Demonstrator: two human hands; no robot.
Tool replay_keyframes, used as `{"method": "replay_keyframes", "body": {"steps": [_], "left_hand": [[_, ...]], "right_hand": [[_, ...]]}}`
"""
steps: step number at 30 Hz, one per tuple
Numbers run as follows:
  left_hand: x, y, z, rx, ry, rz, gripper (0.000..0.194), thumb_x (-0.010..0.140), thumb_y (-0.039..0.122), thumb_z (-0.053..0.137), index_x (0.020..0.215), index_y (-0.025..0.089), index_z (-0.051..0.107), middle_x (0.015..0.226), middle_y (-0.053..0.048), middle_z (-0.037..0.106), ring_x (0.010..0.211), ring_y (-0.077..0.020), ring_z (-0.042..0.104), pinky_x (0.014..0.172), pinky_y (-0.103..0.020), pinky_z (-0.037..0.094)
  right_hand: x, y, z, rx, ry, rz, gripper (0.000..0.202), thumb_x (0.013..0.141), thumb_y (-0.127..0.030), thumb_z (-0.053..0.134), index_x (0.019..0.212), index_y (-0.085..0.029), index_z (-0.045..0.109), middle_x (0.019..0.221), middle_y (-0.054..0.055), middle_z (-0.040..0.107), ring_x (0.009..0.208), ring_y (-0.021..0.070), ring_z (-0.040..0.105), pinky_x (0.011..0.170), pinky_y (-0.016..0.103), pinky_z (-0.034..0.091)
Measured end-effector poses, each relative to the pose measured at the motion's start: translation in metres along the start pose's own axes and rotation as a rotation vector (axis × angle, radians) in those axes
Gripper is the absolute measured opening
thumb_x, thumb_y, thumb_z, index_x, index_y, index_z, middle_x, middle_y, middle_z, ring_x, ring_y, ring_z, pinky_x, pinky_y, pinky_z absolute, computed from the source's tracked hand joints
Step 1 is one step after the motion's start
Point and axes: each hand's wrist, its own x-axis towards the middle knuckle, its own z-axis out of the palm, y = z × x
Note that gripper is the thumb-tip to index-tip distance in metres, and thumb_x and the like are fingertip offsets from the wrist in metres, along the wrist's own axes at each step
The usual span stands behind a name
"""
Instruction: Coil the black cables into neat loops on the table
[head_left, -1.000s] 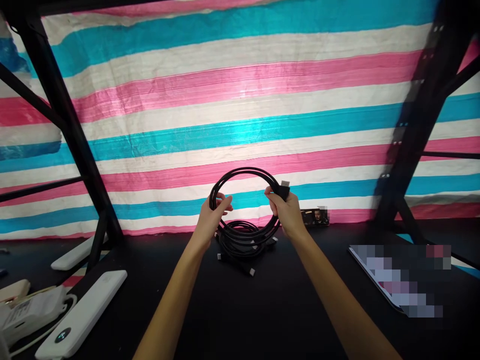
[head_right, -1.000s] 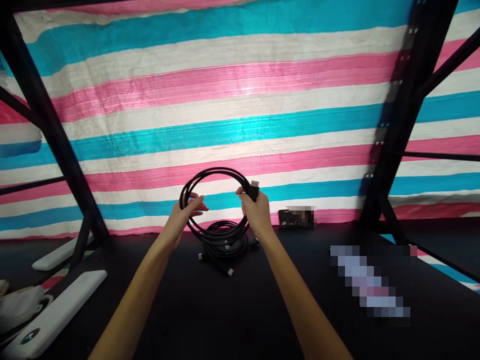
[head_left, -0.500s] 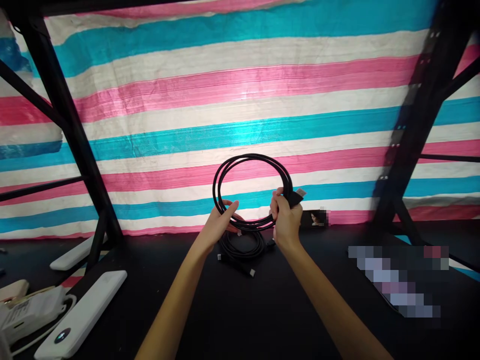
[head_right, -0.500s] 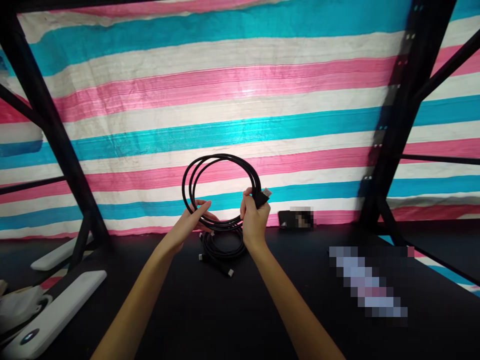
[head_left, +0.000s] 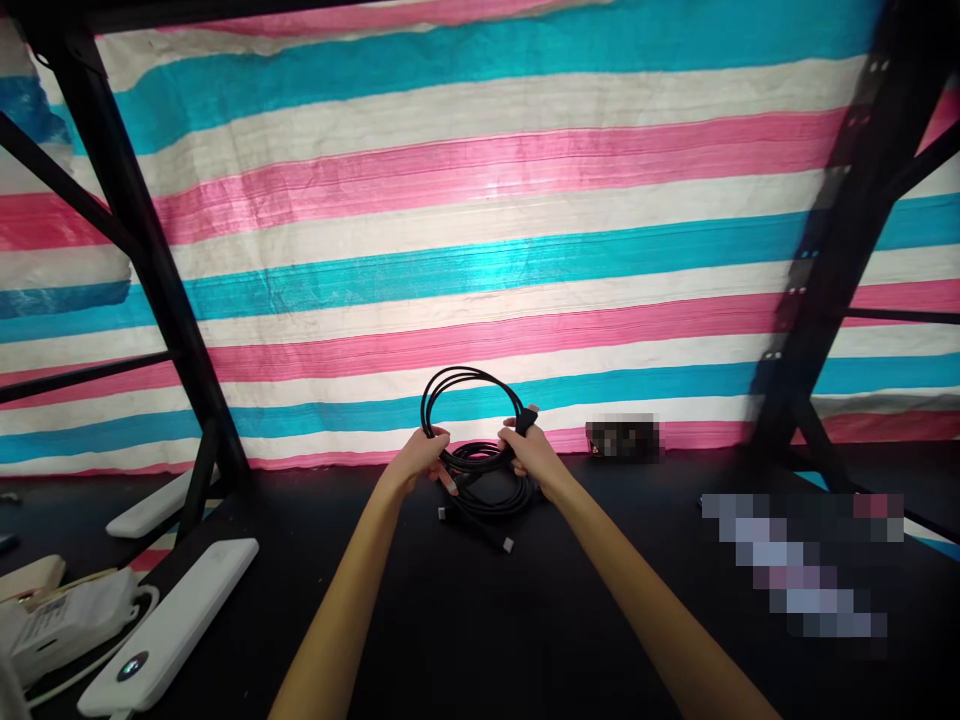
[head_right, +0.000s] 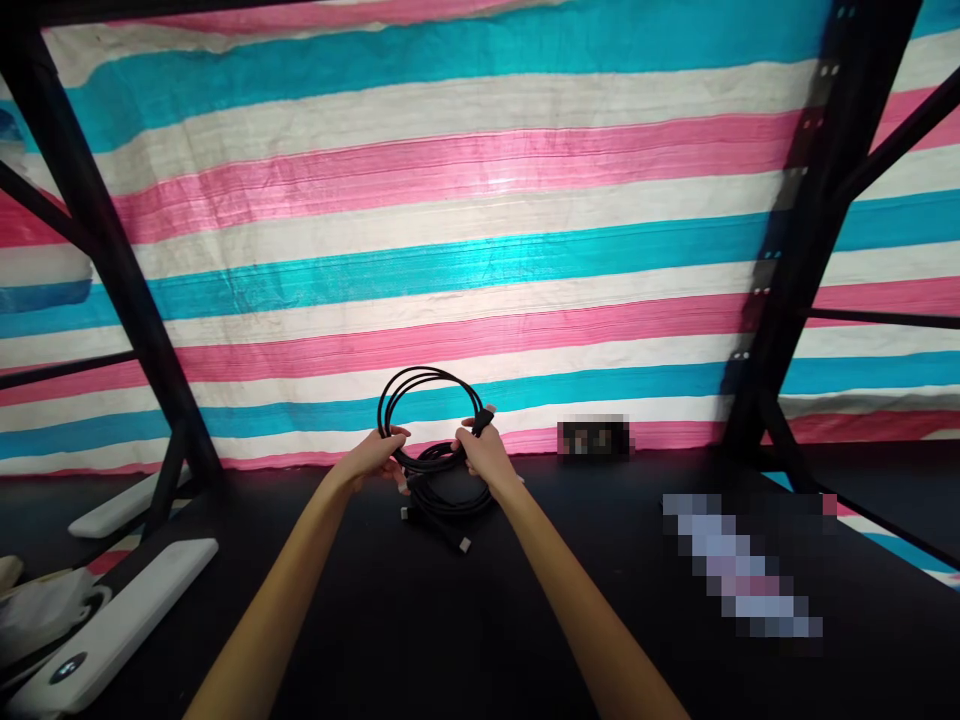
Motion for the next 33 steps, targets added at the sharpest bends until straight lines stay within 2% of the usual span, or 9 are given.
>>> {"method": "replay_keyframes", "body": {"steps": [3, 7, 9, 14, 18, 21, 24, 29, 33], "left_hand": [[0.010, -0.010, 0.002, 0.015, -0.046, -0.040, 0.017, 0.083, 0.022, 0.038, 0.097, 0.013, 0.044, 0.052, -0.002, 0.062, 0.041, -0.0150, 0.060, 0.038, -0.018, 0.025], [0.018, -0.019, 0.011, 0.035, -0.101, -0.095, 0.014, 0.084, 0.023, 0.038, 0.081, 0.012, 0.048, 0.048, -0.002, 0.059, 0.037, -0.0128, 0.057, 0.037, -0.019, 0.025], [0.023, -0.023, 0.016, 0.040, -0.140, -0.144, 0.017, 0.085, 0.024, 0.037, 0.078, 0.012, 0.048, 0.048, -0.003, 0.059, 0.038, -0.0129, 0.057, 0.037, -0.019, 0.025], [0.037, -0.040, 0.022, 0.047, -0.279, -0.288, 0.022, 0.086, 0.028, 0.035, 0.085, 0.011, 0.049, 0.052, -0.007, 0.061, 0.041, -0.0169, 0.061, 0.037, -0.020, 0.028], [0.045, -0.053, 0.020, 0.048, -0.331, -0.314, 0.027, 0.086, 0.035, 0.036, 0.097, 0.013, 0.047, 0.058, -0.006, 0.064, 0.046, -0.0185, 0.064, 0.040, -0.020, 0.036], [0.045, -0.055, 0.019, 0.068, -0.316, -0.299, 0.034, 0.086, 0.041, 0.038, 0.102, 0.013, 0.047, 0.061, -0.007, 0.066, 0.047, -0.0181, 0.064, 0.043, -0.021, 0.040], [0.042, -0.051, 0.018, 0.115, -0.266, -0.284, 0.044, 0.084, 0.047, 0.041, 0.102, 0.008, 0.050, 0.063, -0.012, 0.066, 0.046, -0.0190, 0.063, 0.048, -0.025, 0.046], [0.042, -0.047, 0.011, 0.231, -0.100, -0.232, 0.059, 0.080, 0.046, 0.049, 0.123, 0.007, 0.035, 0.082, -0.016, 0.068, 0.049, -0.0217, 0.065, 0.053, -0.031, 0.051], [0.043, -0.048, -0.005, 0.367, 0.050, -0.196, 0.054, 0.079, 0.045, 0.046, 0.119, 0.009, 0.041, 0.092, -0.018, 0.066, 0.050, -0.0213, 0.065, 0.054, -0.030, 0.050]], "right_hand": [[0.006, 0.009, -0.009, -0.215, -0.139, 0.109, 0.012, 0.079, -0.026, 0.050, 0.084, -0.015, 0.050, 0.051, -0.001, 0.059, 0.031, 0.0069, 0.044, 0.032, 0.018, 0.029], [0.015, 0.024, -0.021, -0.484, -0.262, 0.297, 0.032, 0.083, -0.041, 0.047, 0.089, -0.010, 0.054, 0.049, 0.006, 0.062, 0.035, 0.0153, 0.056, 0.031, 0.019, 0.029], [0.018, 0.030, -0.025, -0.606, -0.284, 0.365, 0.040, 0.084, -0.046, 0.044, 0.090, -0.008, 0.056, 0.050, 0.007, 0.063, 0.037, 0.0161, 0.058, 0.034, 0.019, 0.032], [0.020, 0.035, -0.027, -0.861, -0.326, 0.488, 0.050, 0.085, -0.050, 0.039, 0.092, -0.005, 0.059, 0.053, 0.011, 0.065, 0.049, 0.0218, 0.066, 0.047, 0.026, 0.045], [0.017, 0.036, -0.025, -0.930, -0.375, 0.519, 0.050, 0.086, -0.050, 0.039, 0.094, -0.006, 0.060, 0.056, 0.012, 0.066, 0.057, 0.0248, 0.068, 0.055, 0.030, 0.048], [0.016, 0.035, -0.027, -0.938, -0.390, 0.507, 0.051, 0.085, -0.053, 0.040, 0.086, -0.007, 0.062, 0.054, 0.011, 0.065, 0.054, 0.0239, 0.068, 0.055, 0.030, 0.047], [0.016, 0.033, -0.030, -0.940, -0.381, 0.491, 0.051, 0.084, -0.055, 0.043, 0.086, -0.007, 0.062, 0.053, 0.010, 0.064, 0.052, 0.0235, 0.067, 0.055, 0.030, 0.046], [0.019, 0.027, -0.043, -0.921, -0.319, 0.470, 0.050, 0.084, -0.052, 0.044, 0.099, -0.007, 0.059, 0.056, 0.008, 0.066, 0.053, 0.0207, 0.067, 0.056, 0.028, 0.047], [0.026, 0.025, -0.060, -0.890, -0.244, 0.464, 0.052, 0.084, -0.053, 0.044, 0.104, -0.007, 0.057, 0.061, 0.007, 0.068, 0.050, 0.0177, 0.066, 0.055, 0.026, 0.046]]}}
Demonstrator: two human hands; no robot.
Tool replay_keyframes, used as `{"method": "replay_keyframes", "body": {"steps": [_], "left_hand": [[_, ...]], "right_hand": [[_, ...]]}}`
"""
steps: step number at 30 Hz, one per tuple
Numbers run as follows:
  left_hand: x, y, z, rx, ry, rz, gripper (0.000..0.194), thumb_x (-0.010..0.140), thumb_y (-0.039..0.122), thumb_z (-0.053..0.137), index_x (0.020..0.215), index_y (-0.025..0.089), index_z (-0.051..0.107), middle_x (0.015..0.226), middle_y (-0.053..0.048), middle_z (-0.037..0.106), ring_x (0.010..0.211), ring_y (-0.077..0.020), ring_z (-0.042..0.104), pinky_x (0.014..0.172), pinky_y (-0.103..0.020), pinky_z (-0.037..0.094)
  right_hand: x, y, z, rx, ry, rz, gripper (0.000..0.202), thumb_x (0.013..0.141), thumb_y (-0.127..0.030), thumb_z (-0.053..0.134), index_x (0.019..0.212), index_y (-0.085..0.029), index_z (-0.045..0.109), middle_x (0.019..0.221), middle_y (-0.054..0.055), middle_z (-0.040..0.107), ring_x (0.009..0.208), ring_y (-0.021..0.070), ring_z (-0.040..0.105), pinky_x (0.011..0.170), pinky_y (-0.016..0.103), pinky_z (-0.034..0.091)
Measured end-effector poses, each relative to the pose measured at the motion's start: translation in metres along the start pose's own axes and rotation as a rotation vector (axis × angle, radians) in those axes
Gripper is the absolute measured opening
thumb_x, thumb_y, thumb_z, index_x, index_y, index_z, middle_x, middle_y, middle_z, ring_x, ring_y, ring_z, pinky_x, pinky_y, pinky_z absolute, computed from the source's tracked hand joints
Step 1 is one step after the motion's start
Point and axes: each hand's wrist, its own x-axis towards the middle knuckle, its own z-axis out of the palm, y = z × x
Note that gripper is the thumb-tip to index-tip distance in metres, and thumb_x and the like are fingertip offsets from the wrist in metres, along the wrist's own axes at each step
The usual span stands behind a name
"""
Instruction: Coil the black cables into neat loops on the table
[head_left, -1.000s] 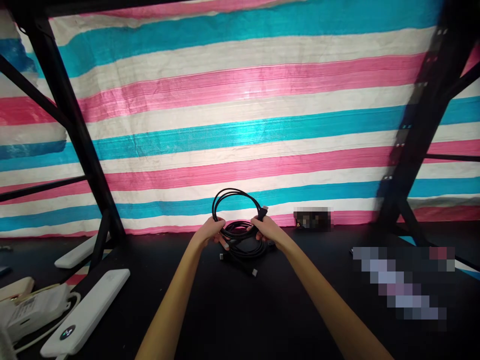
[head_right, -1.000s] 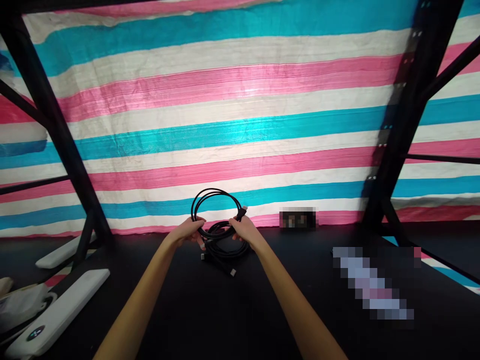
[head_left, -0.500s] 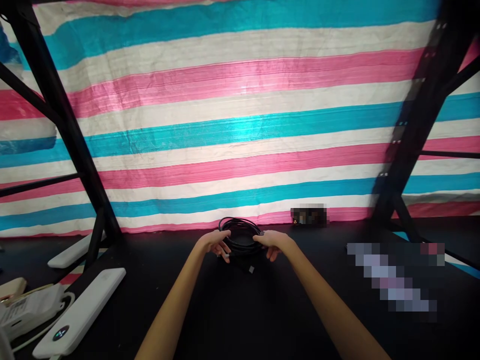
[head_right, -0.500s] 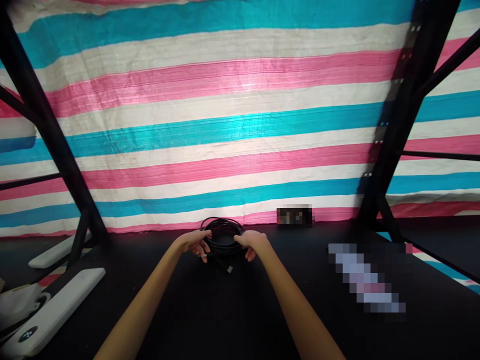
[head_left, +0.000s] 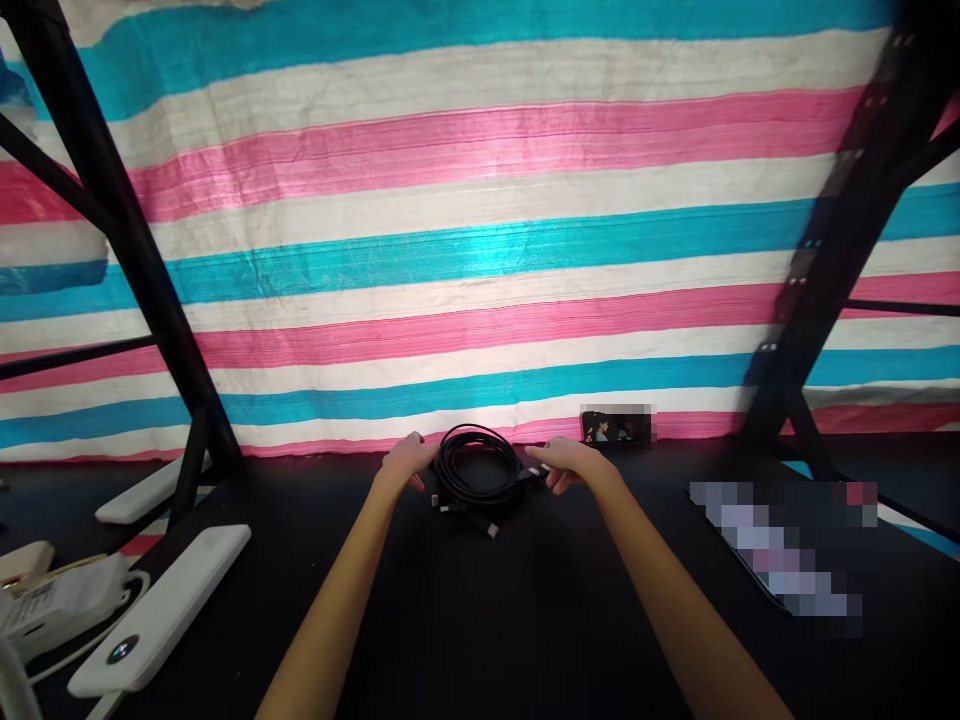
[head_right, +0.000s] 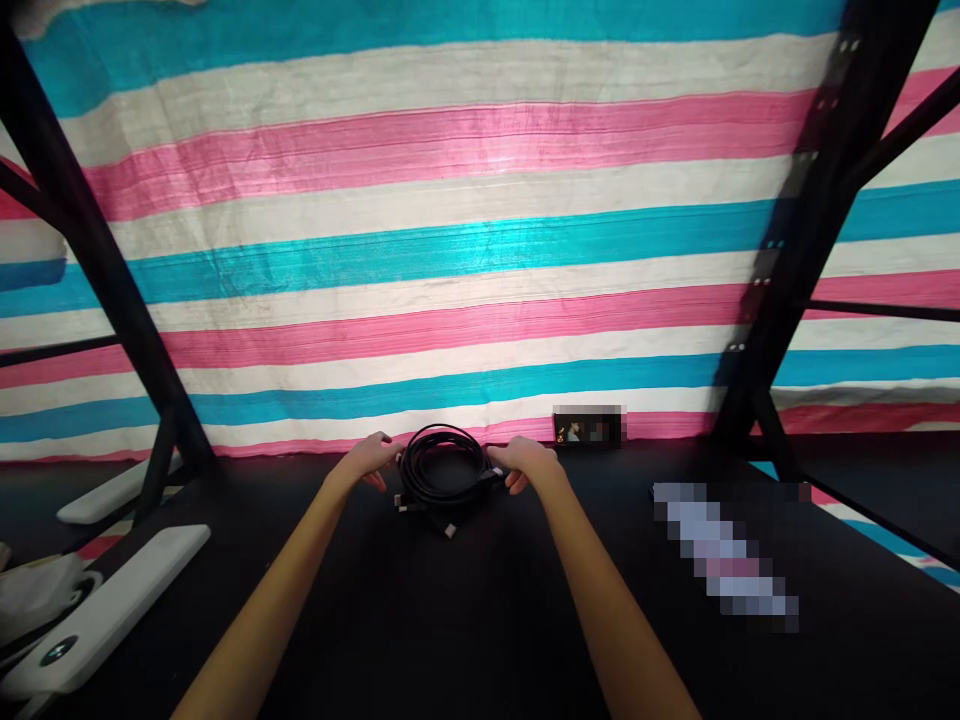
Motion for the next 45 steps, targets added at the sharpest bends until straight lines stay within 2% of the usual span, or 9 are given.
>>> {"method": "replay_keyframes", "body": {"steps": [5, 11, 15, 19, 23, 26, 34, 38, 45], "left_hand": [[0.007, -0.020, -0.013, 0.160, 0.048, -0.081, 0.040, 0.079, 0.043, 0.045, 0.097, 0.009, 0.054, 0.076, -0.015, 0.066, 0.051, -0.0233, 0.065, 0.054, -0.031, 0.048], [0.018, -0.048, -0.012, 0.304, -0.057, -0.132, 0.031, 0.063, 0.041, 0.066, 0.078, 0.016, 0.057, 0.077, -0.012, 0.066, 0.071, -0.0250, 0.064, 0.053, -0.027, 0.045], [0.020, -0.053, -0.013, 0.353, -0.166, -0.122, 0.048, 0.043, 0.044, 0.077, 0.082, 0.021, 0.058, 0.097, -0.010, 0.065, 0.081, -0.0253, 0.060, 0.054, -0.027, 0.044], [0.018, -0.051, -0.012, 0.412, -0.212, -0.125, 0.069, 0.034, 0.048, 0.079, 0.094, 0.023, 0.057, 0.115, -0.013, 0.058, 0.091, -0.0288, 0.058, 0.057, -0.028, 0.046], [0.015, -0.048, -0.009, 0.453, -0.225, -0.104, 0.073, 0.035, 0.049, 0.078, 0.099, 0.023, 0.055, 0.122, -0.015, 0.054, 0.098, -0.0317, 0.057, 0.060, -0.030, 0.046], [0.013, -0.047, -0.009, 0.466, -0.224, -0.091, 0.072, 0.037, 0.048, 0.078, 0.100, 0.021, 0.055, 0.123, -0.016, 0.053, 0.101, -0.0328, 0.055, 0.061, -0.030, 0.047], [0.013, -0.049, -0.009, 0.477, -0.223, -0.084, 0.072, 0.039, 0.050, 0.077, 0.101, 0.022, 0.054, 0.128, -0.015, 0.048, 0.101, -0.0313, 0.056, 0.057, -0.028, 0.047], [0.013, -0.049, -0.009, 0.494, -0.219, -0.085, 0.073, 0.038, 0.051, 0.077, 0.101, 0.022, 0.054, 0.127, -0.015, 0.049, 0.098, -0.0309, 0.056, 0.055, -0.027, 0.046], [0.010, -0.047, -0.008, 0.501, -0.222, -0.082, 0.067, 0.045, 0.049, 0.075, 0.101, 0.022, 0.052, 0.126, -0.015, 0.048, 0.103, -0.0311, 0.054, 0.057, -0.028, 0.047]], "right_hand": [[0.014, 0.023, -0.013, 0.064, 0.003, 0.065, 0.045, 0.087, -0.047, 0.042, 0.103, -0.007, 0.057, 0.059, 0.007, 0.066, 0.044, 0.0146, 0.063, 0.045, 0.022, 0.042], [0.036, 0.051, -0.001, 0.084, -0.007, 0.122, 0.028, 0.086, -0.036, 0.049, 0.095, -0.011, 0.058, 0.063, 0.004, 0.061, 0.039, 0.0111, 0.058, 0.037, 0.019, 0.038], [0.047, 0.062, 0.009, 0.100, 0.007, 0.102, 0.025, 0.083, -0.038, 0.055, 0.090, -0.014, 0.058, 0.071, 0.002, 0.059, 0.038, 0.0047, 0.053, 0.037, 0.016, 0.039], [0.051, 0.072, 0.008, 0.139, -0.008, 0.041, 0.024, 0.077, -0.036, 0.063, 0.086, -0.014, 0.057, 0.071, 0.002, 0.058, 0.042, 0.0041, 0.054, 0.034, 0.012, 0.031], [0.051, 0.077, 0.007, 0.133, -0.001, 0.002, 0.027, 0.074, -0.038, 0.066, 0.084, -0.014, 0.057, 0.067, 0.001, 0.057, 0.047, 0.0063, 0.057, 0.033, 0.011, 0.028], [0.051, 0.073, 0.012, 0.063, 0.052, 0.018, 0.033, 0.073, -0.044, 0.065, 0.085, -0.015, 0.057, 0.065, 0.001, 0.057, 0.047, 0.0081, 0.056, 0.035, 0.014, 0.034], [0.048, 0.057, 0.025, -0.066, 0.137, 0.071, 0.046, 0.071, -0.052, 0.061, 0.096, -0.015, 0.053, 0.084, 0.011, 0.062, 0.069, 0.0200, 0.063, 0.047, 0.024, 0.047], [0.045, 0.057, 0.023, -0.036, 0.086, 0.064, 0.047, 0.068, -0.050, 0.064, 0.097, -0.016, 0.051, 0.092, 0.011, 0.060, 0.070, 0.0176, 0.061, 0.045, 0.022, 0.048], [0.033, 0.060, 0.010, 0.002, -0.086, 0.036, 0.057, 0.051, -0.034, 0.081, 0.099, -0.020, 0.053, 0.092, 0.004, 0.056, 0.063, 0.0091, 0.056, 0.048, 0.017, 0.049]]}}
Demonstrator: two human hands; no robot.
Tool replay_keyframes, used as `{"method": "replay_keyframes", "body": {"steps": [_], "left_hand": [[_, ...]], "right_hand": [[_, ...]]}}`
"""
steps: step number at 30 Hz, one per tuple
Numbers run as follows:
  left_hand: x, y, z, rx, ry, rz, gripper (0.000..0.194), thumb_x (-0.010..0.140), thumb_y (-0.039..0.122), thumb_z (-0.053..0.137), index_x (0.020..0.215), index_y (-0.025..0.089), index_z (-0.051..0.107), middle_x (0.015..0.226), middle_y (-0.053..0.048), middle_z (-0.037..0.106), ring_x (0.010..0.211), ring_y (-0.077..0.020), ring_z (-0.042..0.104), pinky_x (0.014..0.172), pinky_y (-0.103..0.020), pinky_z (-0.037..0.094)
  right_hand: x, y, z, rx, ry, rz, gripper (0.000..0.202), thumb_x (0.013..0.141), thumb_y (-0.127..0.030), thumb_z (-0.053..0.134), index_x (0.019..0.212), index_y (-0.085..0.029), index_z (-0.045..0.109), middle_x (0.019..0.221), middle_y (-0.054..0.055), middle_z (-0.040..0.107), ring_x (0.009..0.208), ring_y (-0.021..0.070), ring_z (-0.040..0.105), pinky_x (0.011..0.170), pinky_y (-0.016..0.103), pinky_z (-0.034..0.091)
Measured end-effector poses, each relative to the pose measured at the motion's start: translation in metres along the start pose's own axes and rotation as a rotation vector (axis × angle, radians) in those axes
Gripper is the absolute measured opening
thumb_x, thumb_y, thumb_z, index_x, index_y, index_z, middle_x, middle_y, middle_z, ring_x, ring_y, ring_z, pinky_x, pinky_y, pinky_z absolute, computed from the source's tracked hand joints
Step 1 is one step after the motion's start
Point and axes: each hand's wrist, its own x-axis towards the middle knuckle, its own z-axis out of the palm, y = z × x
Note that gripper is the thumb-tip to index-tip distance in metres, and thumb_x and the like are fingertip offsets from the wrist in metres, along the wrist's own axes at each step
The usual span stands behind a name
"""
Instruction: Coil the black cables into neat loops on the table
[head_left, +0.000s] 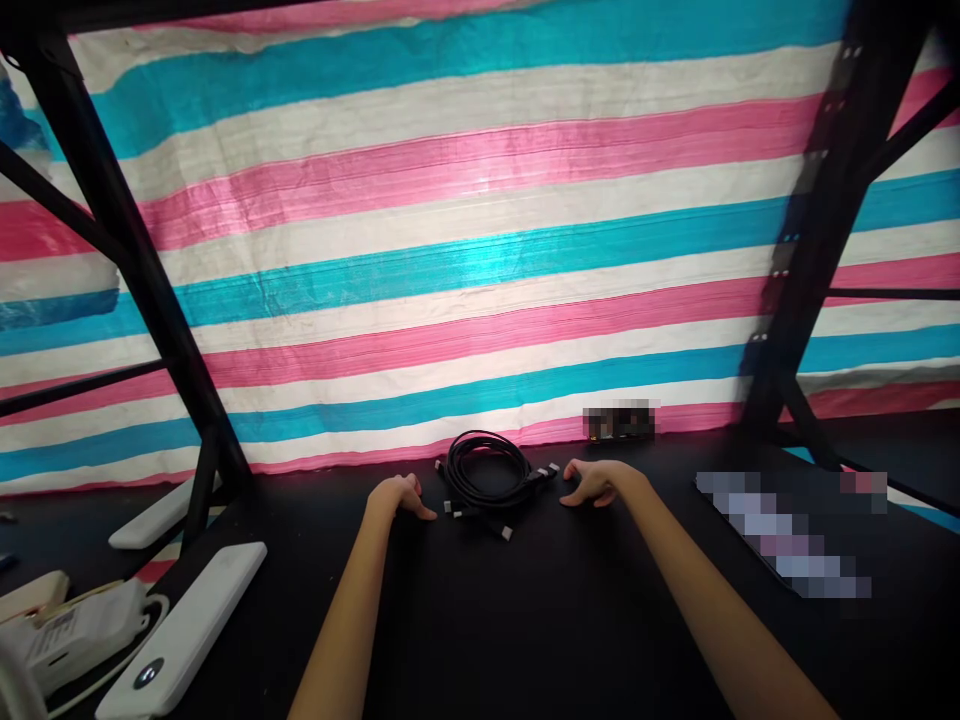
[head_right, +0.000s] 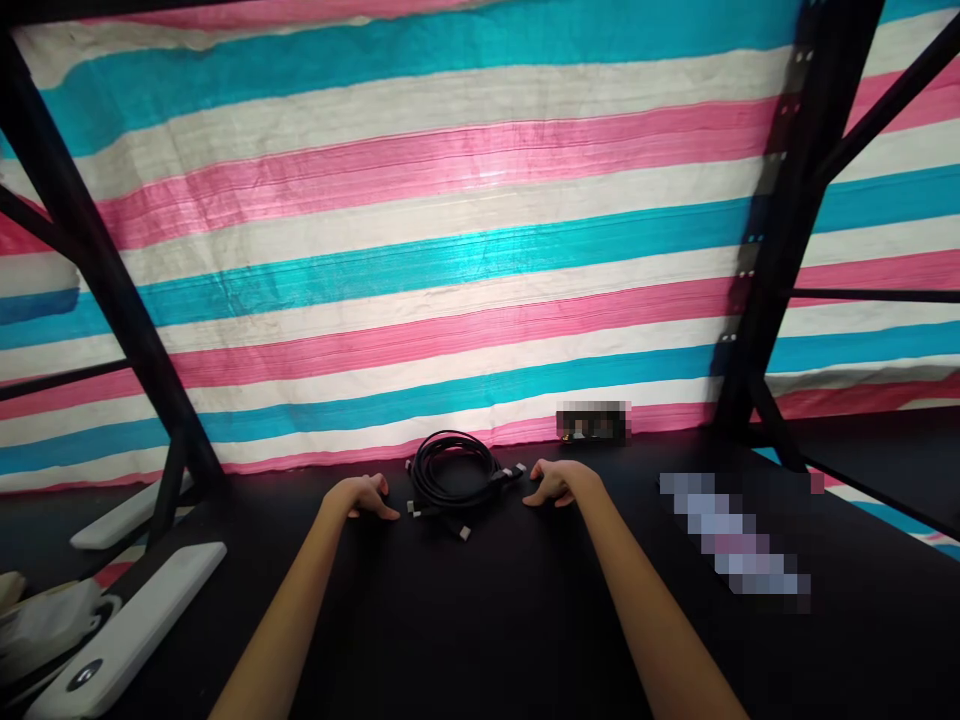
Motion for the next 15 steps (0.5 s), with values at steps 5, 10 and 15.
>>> {"method": "replay_keyframes", "body": {"steps": [5, 10, 15], "left_hand": [[0.006, -0.003, 0.001, -0.004, -0.025, 0.003, 0.066, 0.049, 0.049, 0.073, 0.104, 0.021, 0.050, 0.129, -0.016, 0.045, 0.104, -0.0299, 0.053, 0.059, -0.028, 0.047], [0.012, -0.006, 0.001, 0.006, -0.034, 0.000, 0.067, 0.048, 0.051, 0.073, 0.104, 0.022, 0.050, 0.128, -0.015, 0.046, 0.103, -0.0300, 0.053, 0.060, -0.028, 0.047], [0.011, -0.003, 0.001, 0.028, -0.047, -0.019, 0.069, 0.048, 0.051, 0.073, 0.106, 0.023, 0.049, 0.128, -0.012, 0.047, 0.103, -0.0285, 0.054, 0.060, -0.026, 0.047]], "right_hand": [[-0.001, 0.000, -0.002, -0.036, -0.046, -0.001, 0.069, 0.047, -0.030, 0.083, 0.108, -0.020, 0.051, 0.105, 0.007, 0.053, 0.062, 0.0078, 0.057, 0.045, 0.014, 0.047], [0.005, 0.003, 0.000, -0.048, -0.058, -0.014, 0.072, 0.046, -0.029, 0.083, 0.110, -0.021, 0.050, 0.111, 0.008, 0.051, 0.065, 0.0083, 0.058, 0.044, 0.013, 0.047], [0.009, 0.003, -0.001, -0.062, -0.075, -0.010, 0.078, 0.043, -0.032, 0.084, 0.113, -0.020, 0.049, 0.112, 0.008, 0.051, 0.066, 0.0092, 0.059, 0.045, 0.013, 0.047]]}}
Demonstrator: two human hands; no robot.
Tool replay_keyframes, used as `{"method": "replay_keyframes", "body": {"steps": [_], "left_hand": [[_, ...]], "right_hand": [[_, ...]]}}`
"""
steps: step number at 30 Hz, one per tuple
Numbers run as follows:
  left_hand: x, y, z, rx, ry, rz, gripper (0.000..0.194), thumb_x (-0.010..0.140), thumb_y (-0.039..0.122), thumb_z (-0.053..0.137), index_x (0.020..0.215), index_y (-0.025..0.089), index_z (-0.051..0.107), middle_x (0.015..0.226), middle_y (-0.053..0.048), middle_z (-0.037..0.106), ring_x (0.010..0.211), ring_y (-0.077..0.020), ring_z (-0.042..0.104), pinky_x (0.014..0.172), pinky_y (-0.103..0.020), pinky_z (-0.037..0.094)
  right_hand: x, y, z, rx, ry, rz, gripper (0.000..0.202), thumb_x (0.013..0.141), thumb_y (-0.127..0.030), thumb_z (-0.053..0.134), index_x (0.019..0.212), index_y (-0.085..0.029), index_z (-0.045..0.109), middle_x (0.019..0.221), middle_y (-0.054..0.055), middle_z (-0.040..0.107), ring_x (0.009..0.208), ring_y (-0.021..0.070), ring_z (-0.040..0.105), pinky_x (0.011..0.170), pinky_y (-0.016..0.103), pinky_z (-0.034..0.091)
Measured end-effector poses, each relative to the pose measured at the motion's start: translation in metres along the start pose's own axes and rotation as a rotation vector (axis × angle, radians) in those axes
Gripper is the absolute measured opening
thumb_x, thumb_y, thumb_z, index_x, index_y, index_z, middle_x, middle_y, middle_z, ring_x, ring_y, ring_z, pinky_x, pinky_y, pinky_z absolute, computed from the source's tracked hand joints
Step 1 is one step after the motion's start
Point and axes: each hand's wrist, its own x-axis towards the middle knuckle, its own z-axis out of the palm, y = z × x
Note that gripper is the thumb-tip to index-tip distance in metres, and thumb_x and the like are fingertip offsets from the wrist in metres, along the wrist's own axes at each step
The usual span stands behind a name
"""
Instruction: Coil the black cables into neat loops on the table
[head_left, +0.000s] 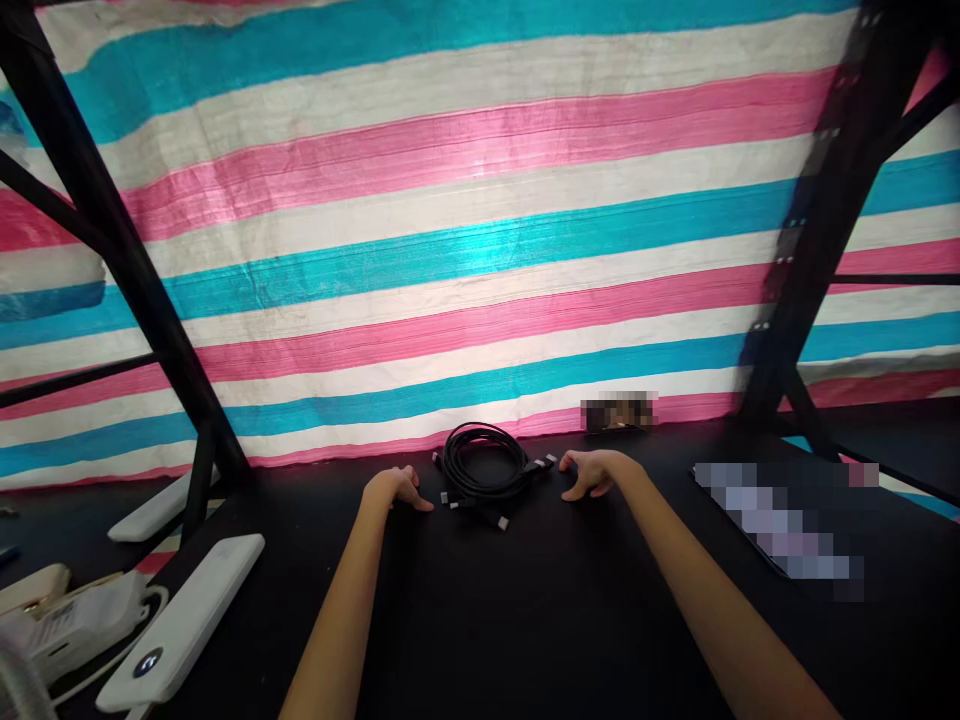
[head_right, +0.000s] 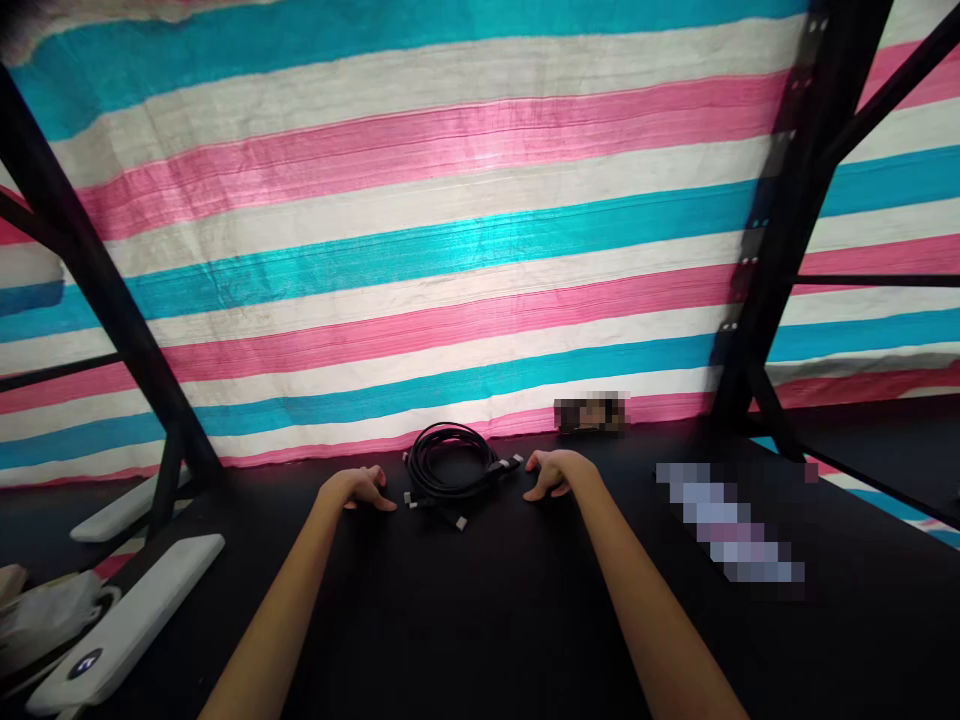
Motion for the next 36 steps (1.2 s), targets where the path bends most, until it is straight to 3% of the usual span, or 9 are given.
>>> {"method": "replay_keyframes", "body": {"steps": [12, 22, 31, 36], "left_hand": [[-0.001, 0.001, -0.001, 0.038, -0.019, -0.011, 0.069, 0.053, 0.052, 0.071, 0.110, 0.024, 0.046, 0.131, -0.011, 0.044, 0.106, -0.0261, 0.053, 0.058, -0.023, 0.047], [0.003, -0.001, 0.000, 0.040, -0.023, -0.002, 0.072, 0.051, 0.054, 0.071, 0.111, 0.023, 0.045, 0.130, -0.012, 0.045, 0.104, -0.0263, 0.054, 0.058, -0.024, 0.048], [-0.004, 0.002, -0.002, 0.042, -0.037, -0.007, 0.073, 0.052, 0.053, 0.071, 0.113, 0.023, 0.045, 0.130, -0.011, 0.046, 0.105, -0.0258, 0.054, 0.059, -0.024, 0.046], [-0.006, 0.003, -0.003, 0.045, -0.045, -0.009, 0.070, 0.054, 0.053, 0.070, 0.112, 0.024, 0.044, 0.128, -0.011, 0.048, 0.104, -0.0251, 0.054, 0.060, -0.024, 0.046]], "right_hand": [[0.002, 0.001, -0.001, -0.012, -0.012, 0.012, 0.074, 0.048, -0.033, 0.083, 0.113, -0.022, 0.049, 0.105, 0.005, 0.052, 0.064, 0.0084, 0.059, 0.045, 0.014, 0.048], [0.008, -0.001, 0.005, -0.015, 0.056, 0.026, 0.029, 0.078, -0.028, 0.062, 0.103, -0.022, 0.050, 0.078, -0.002, 0.050, 0.053, 0.0054, 0.052, 0.043, 0.015, 0.048], [0.007, -0.003, 0.008, -0.005, 0.098, 0.026, 0.013, 0.081, -0.020, 0.056, 0.093, -0.021, 0.052, 0.069, -0.004, 0.045, 0.050, 0.0056, 0.049, 0.042, 0.016, 0.048], [0.010, -0.002, 0.008, -0.002, 0.090, 0.037, 0.016, 0.083, -0.018, 0.054, 0.098, -0.021, 0.054, 0.076, -0.001, 0.049, 0.059, 0.0082, 0.055, 0.045, 0.018, 0.050]]}}
